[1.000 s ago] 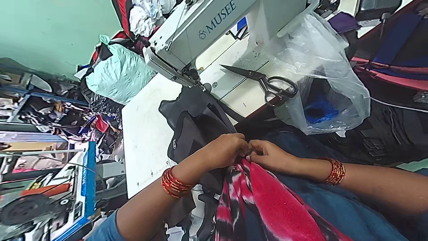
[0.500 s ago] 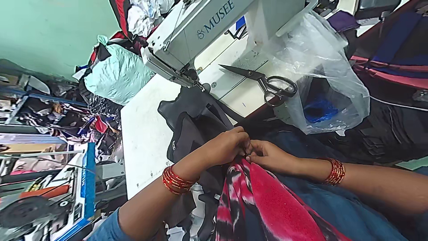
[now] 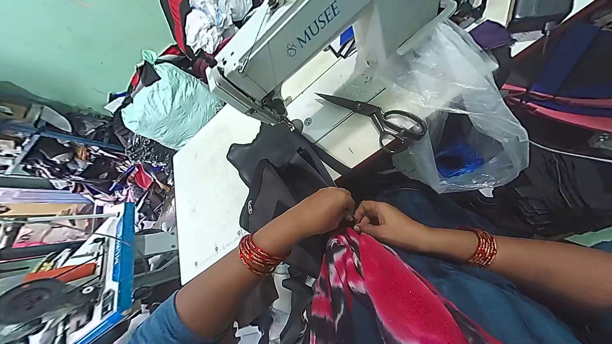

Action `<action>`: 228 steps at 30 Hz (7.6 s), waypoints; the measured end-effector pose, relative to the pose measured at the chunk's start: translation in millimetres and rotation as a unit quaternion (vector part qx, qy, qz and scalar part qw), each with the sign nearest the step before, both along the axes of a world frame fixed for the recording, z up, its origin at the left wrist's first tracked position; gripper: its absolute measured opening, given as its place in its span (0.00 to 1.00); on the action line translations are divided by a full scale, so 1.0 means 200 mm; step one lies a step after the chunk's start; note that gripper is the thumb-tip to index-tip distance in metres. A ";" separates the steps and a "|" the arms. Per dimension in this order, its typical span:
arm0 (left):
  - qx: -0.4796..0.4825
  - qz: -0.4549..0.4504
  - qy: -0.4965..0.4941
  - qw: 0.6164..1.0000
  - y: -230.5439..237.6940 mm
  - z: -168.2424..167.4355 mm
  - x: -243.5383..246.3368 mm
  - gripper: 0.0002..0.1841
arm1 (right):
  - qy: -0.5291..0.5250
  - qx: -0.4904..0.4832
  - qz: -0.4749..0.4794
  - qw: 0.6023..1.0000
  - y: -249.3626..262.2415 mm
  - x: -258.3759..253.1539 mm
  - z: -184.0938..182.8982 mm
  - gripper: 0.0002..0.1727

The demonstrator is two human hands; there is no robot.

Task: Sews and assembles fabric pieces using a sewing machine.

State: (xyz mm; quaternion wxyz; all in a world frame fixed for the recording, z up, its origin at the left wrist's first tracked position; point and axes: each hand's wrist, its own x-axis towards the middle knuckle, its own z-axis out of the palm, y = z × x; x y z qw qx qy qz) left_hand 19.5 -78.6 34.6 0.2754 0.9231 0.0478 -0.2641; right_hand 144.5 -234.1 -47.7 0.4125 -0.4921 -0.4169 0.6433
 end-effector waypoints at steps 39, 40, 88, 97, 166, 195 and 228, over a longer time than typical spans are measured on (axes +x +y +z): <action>0.022 0.019 0.050 0.998 0.10 0.02 0.05 0.03 | -0.010 -0.007 0.004 1.000 0.01 0.00 0.00 0.06; 0.022 0.013 0.053 0.998 0.11 0.01 0.05 0.03 | -0.010 -0.007 0.004 1.000 0.01 0.00 0.00 0.06; 0.008 -0.014 -0.009 1.000 0.07 -0.04 -0.02 0.06 | -0.007 -0.001 -0.005 1.000 0.01 -0.01 -0.01 0.07; -0.024 -0.007 -0.012 1.000 0.09 0.02 -0.03 0.12 | -0.022 0.002 0.003 1.000 0.01 0.00 0.00 0.07; -0.006 -0.035 -0.041 0.999 0.11 -0.01 -0.02 0.04 | -0.044 0.008 0.017 0.999 0.01 0.00 0.00 0.08; 0.036 -0.091 -0.041 0.994 0.10 -0.04 0.04 0.08 | 0.077 -0.009 -0.029 0.997 0.04 0.00 -0.06 0.06; 0.062 -0.052 -0.028 0.996 0.28 -0.06 0.08 0.05 | -0.064 0.015 0.049 0.997 0.06 0.04 -0.04 0.09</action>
